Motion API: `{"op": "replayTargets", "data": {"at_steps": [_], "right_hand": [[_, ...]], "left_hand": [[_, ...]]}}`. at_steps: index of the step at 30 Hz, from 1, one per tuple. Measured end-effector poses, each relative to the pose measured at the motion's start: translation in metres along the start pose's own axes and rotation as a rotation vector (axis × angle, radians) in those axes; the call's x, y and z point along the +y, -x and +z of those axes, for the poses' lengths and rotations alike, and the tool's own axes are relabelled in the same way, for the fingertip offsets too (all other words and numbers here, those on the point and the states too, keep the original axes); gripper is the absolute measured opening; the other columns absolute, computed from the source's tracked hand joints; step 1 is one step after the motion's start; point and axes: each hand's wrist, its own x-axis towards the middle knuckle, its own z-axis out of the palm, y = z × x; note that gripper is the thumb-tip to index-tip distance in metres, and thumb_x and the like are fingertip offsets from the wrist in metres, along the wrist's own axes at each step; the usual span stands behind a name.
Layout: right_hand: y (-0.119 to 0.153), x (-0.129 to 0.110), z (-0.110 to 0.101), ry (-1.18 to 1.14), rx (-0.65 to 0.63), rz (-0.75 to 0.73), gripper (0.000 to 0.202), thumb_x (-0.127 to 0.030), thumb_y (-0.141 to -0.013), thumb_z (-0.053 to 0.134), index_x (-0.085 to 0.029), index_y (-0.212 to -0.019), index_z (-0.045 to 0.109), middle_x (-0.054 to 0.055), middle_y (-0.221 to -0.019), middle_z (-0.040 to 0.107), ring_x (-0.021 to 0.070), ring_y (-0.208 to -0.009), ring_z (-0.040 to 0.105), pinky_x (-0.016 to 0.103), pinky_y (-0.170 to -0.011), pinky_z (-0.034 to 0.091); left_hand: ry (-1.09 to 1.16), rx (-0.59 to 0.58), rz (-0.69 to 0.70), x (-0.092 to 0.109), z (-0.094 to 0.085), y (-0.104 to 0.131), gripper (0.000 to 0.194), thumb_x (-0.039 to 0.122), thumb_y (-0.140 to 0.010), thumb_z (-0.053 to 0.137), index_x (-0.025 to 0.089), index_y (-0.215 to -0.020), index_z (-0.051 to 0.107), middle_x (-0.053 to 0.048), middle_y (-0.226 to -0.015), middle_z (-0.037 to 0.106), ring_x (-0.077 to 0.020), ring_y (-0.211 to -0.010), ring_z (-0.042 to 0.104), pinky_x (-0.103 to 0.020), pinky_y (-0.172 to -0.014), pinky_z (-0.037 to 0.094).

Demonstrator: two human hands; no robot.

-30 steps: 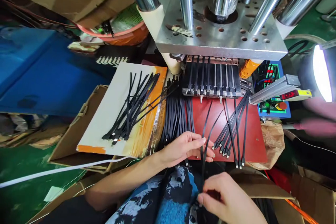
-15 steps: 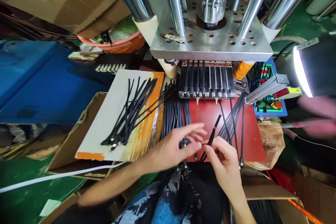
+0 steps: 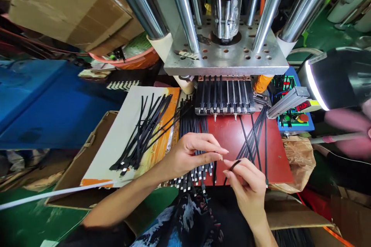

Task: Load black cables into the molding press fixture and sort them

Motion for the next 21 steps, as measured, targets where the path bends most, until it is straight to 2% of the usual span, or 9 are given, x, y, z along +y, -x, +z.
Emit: {"op": "replayTargets", "data": {"at_steps": [2,6,11,13,15,18,19,21], "right_hand": [[-0.004,-0.006,0.007,0.007,0.018,-0.006,0.016,-0.017,-0.096,0.073,-0.031,-0.100,0.080,0.003,-0.091,0.073,0.0188,-0.068,0.065,0.030,-0.053,0.049],[-0.018,-0.018,0.020,0.020,-0.030,-0.019,0.014,-0.018,-0.098,0.071,-0.026,-0.086,0.071,0.000,-0.079,0.063,0.0130,-0.055,0.048,0.027,-0.047,0.037],[-0.020,-0.011,0.032,0.026,-0.048,0.051,0.031,-0.027,-0.102,0.066,-0.023,-0.075,0.052,-0.004,-0.070,0.049,0.0122,-0.059,0.042,0.026,-0.053,0.034],[-0.009,0.000,0.037,0.019,-0.127,0.126,0.037,-0.033,-0.104,0.062,-0.023,-0.072,0.046,-0.004,-0.068,0.046,0.0118,-0.060,0.043,0.025,-0.054,0.034],[0.002,0.009,0.038,0.010,-0.296,0.214,0.039,-0.038,-0.107,0.058,-0.022,-0.073,0.049,-0.004,-0.068,0.049,0.0119,-0.061,0.045,0.025,-0.055,0.035],[-0.005,0.012,0.018,0.010,-0.540,0.301,0.041,-0.046,-0.107,0.056,-0.021,-0.075,0.058,-0.001,-0.070,0.057,0.0138,-0.064,0.052,0.025,-0.057,0.040],[-0.018,0.010,0.006,0.028,-0.577,0.303,0.042,-0.049,-0.107,0.057,-0.020,-0.076,0.061,0.000,-0.071,0.059,0.0147,-0.065,0.055,0.026,-0.058,0.042],[-0.058,0.005,-0.020,0.086,-0.562,0.279,0.042,-0.054,-0.103,0.063,-0.020,-0.078,0.066,0.001,-0.073,0.063,0.0161,-0.067,0.058,0.027,-0.060,0.046]], "left_hand": [[0.061,0.006,-0.013,0.000,-0.001,-0.003,0.016,0.028,-0.094,0.082,0.020,-0.106,0.088,-0.008,-0.095,0.082,-0.0161,-0.084,0.075,-0.025,-0.078,0.056],[0.130,0.081,-0.032,0.001,0.002,-0.006,0.021,0.036,-0.084,0.092,0.017,-0.092,0.088,-0.007,-0.087,0.079,-0.0148,-0.077,0.071,-0.023,-0.069,0.053],[-0.031,0.174,0.091,-0.003,0.005,-0.017,0.025,0.039,-0.087,0.089,0.015,-0.083,0.084,-0.005,-0.080,0.078,-0.0138,-0.074,0.069,-0.024,-0.069,0.051],[-0.110,0.237,0.178,-0.008,-0.001,-0.032,0.023,0.037,-0.090,0.086,0.016,-0.083,0.084,-0.005,-0.081,0.078,-0.0133,-0.074,0.067,-0.024,-0.070,0.050],[-0.176,0.344,0.255,-0.018,-0.014,-0.054,0.020,0.035,-0.092,0.083,0.016,-0.085,0.083,-0.004,-0.083,0.079,-0.0127,-0.073,0.066,-0.024,-0.069,0.049],[-0.324,0.461,0.293,-0.037,-0.041,-0.095,0.015,0.028,-0.094,0.080,0.015,-0.087,0.082,-0.002,-0.082,0.076,-0.0114,-0.068,0.062,-0.025,-0.065,0.046],[-0.400,0.463,0.276,-0.042,-0.049,-0.108,0.016,0.026,-0.094,0.079,0.015,-0.084,0.080,-0.001,-0.078,0.075,-0.0113,-0.066,0.061,-0.025,-0.065,0.045],[-0.566,0.436,0.203,-0.050,-0.063,-0.132,0.019,0.024,-0.093,0.079,0.015,-0.077,0.076,-0.001,-0.073,0.073,-0.0124,-0.065,0.062,-0.026,-0.066,0.045]]}}
